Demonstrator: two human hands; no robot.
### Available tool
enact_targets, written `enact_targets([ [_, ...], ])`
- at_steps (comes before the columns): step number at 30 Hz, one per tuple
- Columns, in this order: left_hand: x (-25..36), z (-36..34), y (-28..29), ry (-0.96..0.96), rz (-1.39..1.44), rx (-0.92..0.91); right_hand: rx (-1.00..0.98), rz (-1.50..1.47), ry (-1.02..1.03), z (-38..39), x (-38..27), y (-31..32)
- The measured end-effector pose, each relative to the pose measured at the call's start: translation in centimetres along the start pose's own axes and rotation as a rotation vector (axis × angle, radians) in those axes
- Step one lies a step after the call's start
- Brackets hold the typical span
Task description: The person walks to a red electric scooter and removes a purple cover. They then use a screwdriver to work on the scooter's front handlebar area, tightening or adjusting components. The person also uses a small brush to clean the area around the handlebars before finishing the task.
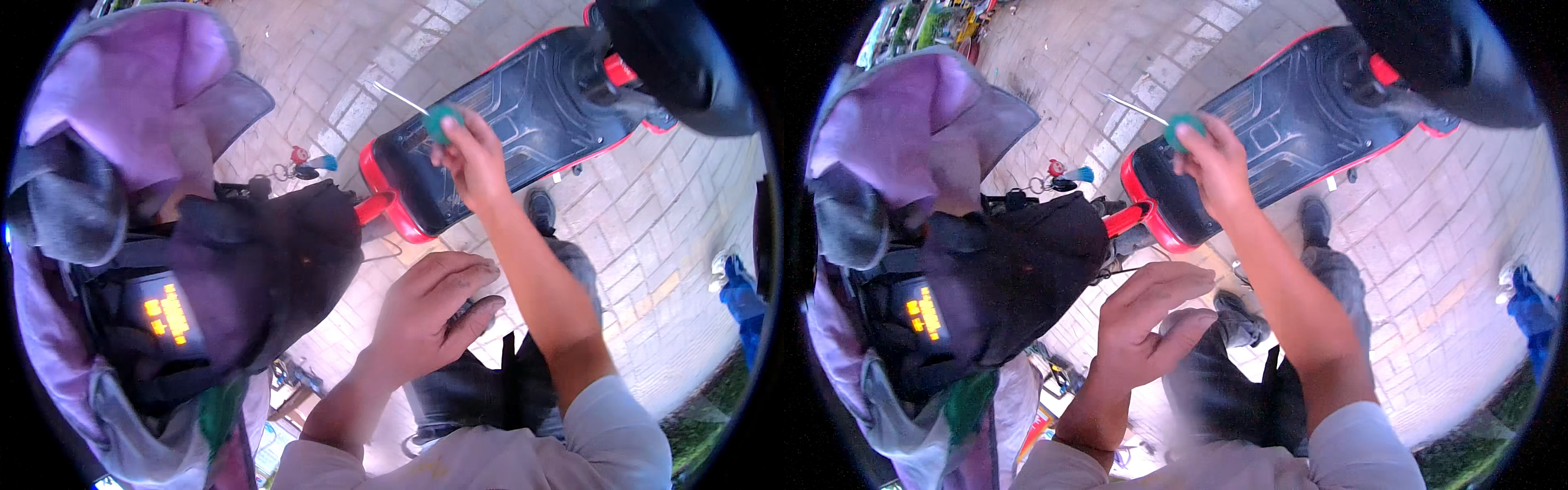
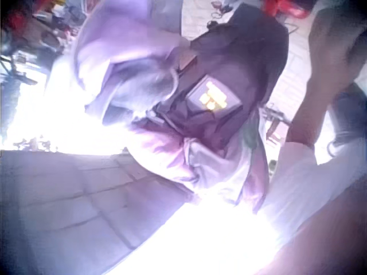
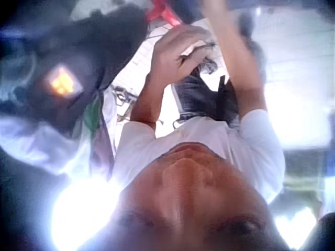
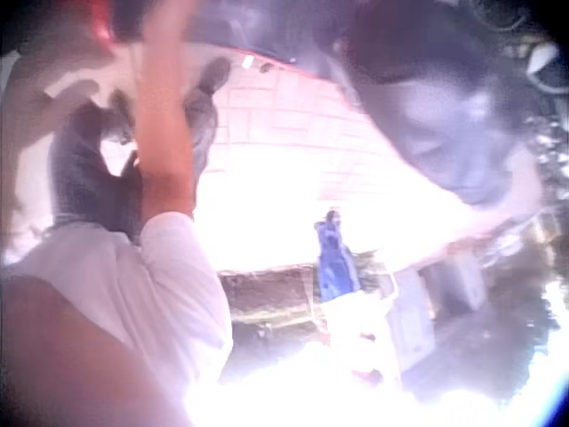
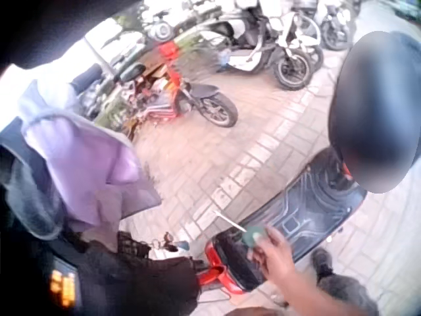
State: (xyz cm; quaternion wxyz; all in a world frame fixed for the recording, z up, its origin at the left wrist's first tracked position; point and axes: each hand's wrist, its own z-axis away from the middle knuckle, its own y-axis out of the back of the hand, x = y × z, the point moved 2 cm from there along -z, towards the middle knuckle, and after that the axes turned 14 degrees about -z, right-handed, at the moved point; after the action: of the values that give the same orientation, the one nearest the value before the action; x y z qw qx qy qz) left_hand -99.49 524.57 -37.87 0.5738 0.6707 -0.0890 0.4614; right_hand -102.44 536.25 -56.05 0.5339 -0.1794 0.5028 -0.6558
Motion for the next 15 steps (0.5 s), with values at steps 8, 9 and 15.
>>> enact_targets([
  [8, 7.4, -9.4, 8.8, -0.113, -0.129, 0.426, 0.182, -0.008, -0.022, 7.1, -4.8, -0.2],
  [9, 7.9, -11.5, 10.6, -0.074, -0.216, 0.507, 0.191, -0.035, -0.030, 6.5, -5.4, -0.3],
  [15, 11.6, -25.2, 21.0, 0.120, -1.011, 0.401, 0.213, -0.015, -0.152, 2.7, -6.8, -2.1],
])
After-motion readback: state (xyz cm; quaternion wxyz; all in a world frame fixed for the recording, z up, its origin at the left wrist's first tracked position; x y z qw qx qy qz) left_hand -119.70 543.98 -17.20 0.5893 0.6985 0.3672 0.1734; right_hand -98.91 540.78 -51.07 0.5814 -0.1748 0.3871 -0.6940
